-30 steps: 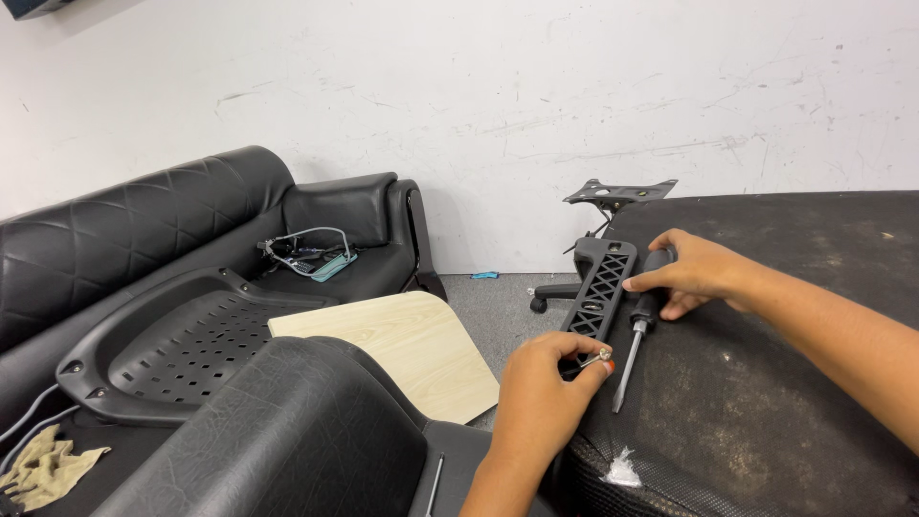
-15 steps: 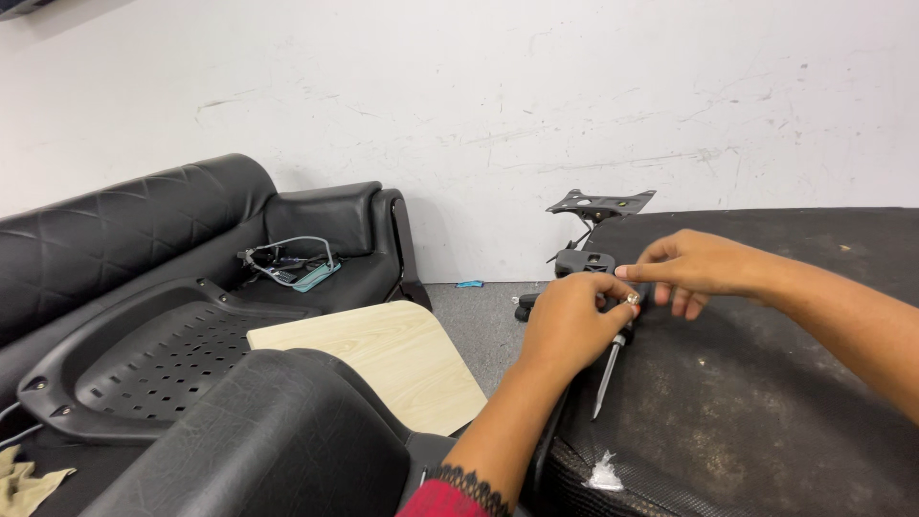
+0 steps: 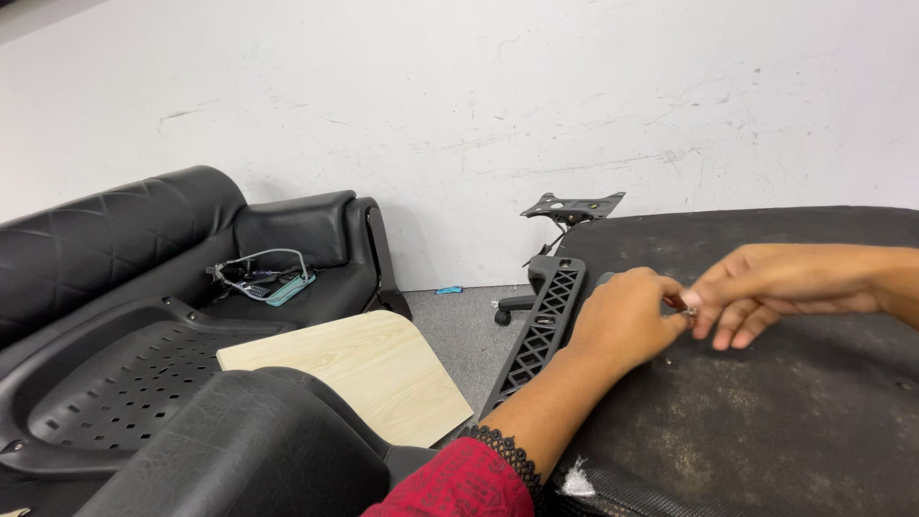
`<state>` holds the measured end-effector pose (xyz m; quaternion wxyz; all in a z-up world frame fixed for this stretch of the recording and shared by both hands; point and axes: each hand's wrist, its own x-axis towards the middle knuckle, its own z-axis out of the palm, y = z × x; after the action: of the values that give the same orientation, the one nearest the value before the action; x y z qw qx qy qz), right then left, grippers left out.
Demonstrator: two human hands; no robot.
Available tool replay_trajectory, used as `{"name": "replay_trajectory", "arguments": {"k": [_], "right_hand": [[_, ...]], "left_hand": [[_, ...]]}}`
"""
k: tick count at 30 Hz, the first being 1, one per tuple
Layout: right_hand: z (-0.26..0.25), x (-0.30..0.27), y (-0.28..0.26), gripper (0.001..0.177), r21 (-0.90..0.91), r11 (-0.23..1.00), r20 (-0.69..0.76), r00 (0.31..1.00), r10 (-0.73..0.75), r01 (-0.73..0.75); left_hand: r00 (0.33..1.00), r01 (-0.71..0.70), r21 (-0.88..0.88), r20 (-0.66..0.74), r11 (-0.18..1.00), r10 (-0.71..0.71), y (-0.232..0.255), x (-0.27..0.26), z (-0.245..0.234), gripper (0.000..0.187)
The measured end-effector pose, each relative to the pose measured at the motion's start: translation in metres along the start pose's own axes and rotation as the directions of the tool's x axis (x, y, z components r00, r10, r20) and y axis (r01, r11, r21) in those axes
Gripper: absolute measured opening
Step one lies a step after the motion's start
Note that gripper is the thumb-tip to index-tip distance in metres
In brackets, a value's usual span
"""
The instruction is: The person uses a screwdriver to tighten screws into a black plastic frame component. They hold the frame steady with one hand while turning the screwdriver with the other, then move to a second screw and repeat the tightening process.
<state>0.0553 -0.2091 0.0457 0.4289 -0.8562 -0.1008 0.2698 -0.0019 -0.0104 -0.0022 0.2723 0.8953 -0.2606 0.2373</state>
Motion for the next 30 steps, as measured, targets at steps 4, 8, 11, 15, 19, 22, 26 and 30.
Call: {"name": "replay_trajectory", "arguments": {"k": [4,8,11,15,19,22,26,30], "right_hand": [[-0.009,-0.011,0.033,0.034,-0.142,0.987,-0.127,0.990,0.061,-0.079],[-0.031,-0.018,0.059,0.034,-0.133,0.984,-0.199,0.976,0.087,-0.115],[-0.046,-0.028,0.076,0.033,-0.037,0.990,-0.266,0.956,0.122,-0.137],[-0.060,-0.040,0.104,0.041,0.089,0.986,-0.422,0.892,0.163,-0.139],[-0.074,-0.060,0.139,0.038,0.168,0.983,-0.461,0.876,0.142,-0.072],[-0.079,-0.077,0.165,0.033,0.213,0.975,-0.539,0.825,0.171,-0.063],[-0.076,-0.109,0.191,0.031,0.273,0.960,-0.664,0.711,0.232,-0.059],[-0.063,-0.146,0.219,0.034,0.367,0.930,-0.780,0.532,0.329,-0.037]], "left_hand": [[0.990,-0.047,-0.050,0.131,0.998,0.053,0.015,0.014,0.014,0.023],[0.970,-0.131,-0.069,0.197,0.989,0.142,0.033,0.037,0.030,0.021],[0.952,-0.178,-0.092,0.235,0.980,0.195,0.044,0.054,0.037,0.020],[0.931,-0.259,-0.154,0.223,0.954,0.288,0.058,0.070,0.051,0.023],[0.898,-0.315,-0.184,0.259,0.931,0.355,0.079,0.080,0.072,0.018],[0.868,-0.392,-0.258,0.213,0.883,0.448,0.092,0.083,0.090,0.018],[0.818,-0.468,-0.392,0.146,0.792,0.556,0.113,0.092,0.112,0.024],[0.804,-0.414,-0.505,0.189,0.757,0.565,0.143,0.093,0.137,0.028]]}}
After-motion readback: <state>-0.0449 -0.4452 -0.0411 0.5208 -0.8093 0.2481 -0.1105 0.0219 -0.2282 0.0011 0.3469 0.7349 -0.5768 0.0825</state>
